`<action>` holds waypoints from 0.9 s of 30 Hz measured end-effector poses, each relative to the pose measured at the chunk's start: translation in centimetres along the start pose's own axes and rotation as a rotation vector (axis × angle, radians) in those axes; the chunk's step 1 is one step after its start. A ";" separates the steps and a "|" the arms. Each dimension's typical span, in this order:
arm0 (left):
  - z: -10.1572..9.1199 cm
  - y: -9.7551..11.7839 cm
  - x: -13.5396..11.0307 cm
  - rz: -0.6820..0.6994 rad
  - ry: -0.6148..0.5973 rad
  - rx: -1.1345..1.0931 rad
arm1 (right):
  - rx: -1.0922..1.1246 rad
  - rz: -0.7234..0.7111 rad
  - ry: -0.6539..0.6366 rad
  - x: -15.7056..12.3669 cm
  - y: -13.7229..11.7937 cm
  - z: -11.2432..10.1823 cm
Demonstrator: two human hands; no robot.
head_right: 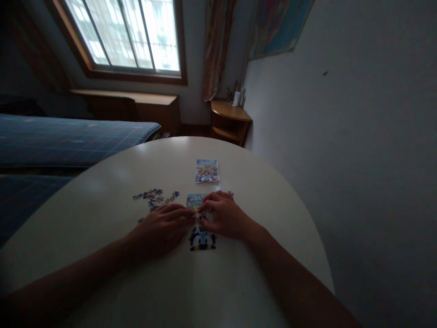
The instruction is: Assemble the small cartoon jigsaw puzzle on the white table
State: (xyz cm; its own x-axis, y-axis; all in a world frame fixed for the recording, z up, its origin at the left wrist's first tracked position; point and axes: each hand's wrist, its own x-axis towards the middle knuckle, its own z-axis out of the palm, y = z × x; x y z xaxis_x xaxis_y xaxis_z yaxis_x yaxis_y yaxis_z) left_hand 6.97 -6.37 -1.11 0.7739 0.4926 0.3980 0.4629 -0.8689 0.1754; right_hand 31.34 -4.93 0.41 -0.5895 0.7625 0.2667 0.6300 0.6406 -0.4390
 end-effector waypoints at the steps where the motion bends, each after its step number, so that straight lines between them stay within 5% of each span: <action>1: 0.0 0.0 0.0 0.007 -0.002 0.001 | -0.002 0.001 -0.007 0.0 0.0 0.0; 27: -0.8 0.3 0.1 0.070 -0.133 0.035 | 0.000 -0.002 -0.049 -0.3 0.6 -0.1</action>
State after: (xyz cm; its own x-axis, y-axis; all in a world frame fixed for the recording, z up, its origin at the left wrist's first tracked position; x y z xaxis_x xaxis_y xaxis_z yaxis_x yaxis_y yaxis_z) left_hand 6.84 -6.66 -0.31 0.8541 0.4351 0.2849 0.4189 -0.9002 0.1190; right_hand 31.96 -4.72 0.18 -0.6146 0.7560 0.2252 0.6292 0.6420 -0.4382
